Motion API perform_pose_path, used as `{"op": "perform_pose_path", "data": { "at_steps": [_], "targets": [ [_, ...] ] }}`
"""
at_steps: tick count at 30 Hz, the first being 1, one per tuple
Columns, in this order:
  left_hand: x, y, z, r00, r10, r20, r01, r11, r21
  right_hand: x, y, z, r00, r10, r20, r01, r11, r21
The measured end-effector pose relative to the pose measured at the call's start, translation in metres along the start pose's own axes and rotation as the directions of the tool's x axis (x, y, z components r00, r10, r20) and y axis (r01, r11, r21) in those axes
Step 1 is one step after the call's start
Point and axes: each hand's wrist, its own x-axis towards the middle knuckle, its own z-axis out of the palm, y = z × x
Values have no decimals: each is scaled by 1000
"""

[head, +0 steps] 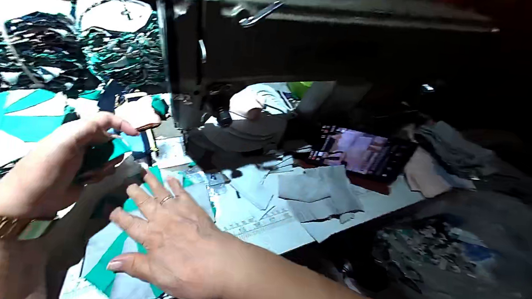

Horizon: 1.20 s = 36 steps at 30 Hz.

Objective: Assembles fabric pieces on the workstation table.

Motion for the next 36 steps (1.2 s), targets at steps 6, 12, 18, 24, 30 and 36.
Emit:
{"op": "perform_pose_path", "data": {
  "at_steps": [6,12,18,24,30,36],
  "targets": [
    [4,-6,9,994,22,-110,6,969,247,-13,11,-4,998,-56,24,56,998,26],
    [14,-32,9,976,214,-40,-162,836,525,-18,9,-21,999,-22,35,19,996,91],
    [19,-42,8,938,344,36,-266,651,711,-16,16,0,999,9,-51,-6,999,44],
    [19,-45,13,912,404,73,-323,598,733,-39,20,-24,931,-75,-357,169,956,240],
    [17,-38,18,920,380,94,-331,625,707,-142,63,-90,793,127,-596,-66,990,122],
    [16,-38,16,937,336,98,-294,602,742,-269,156,-128,362,528,-768,-706,694,145]
  ]
}}
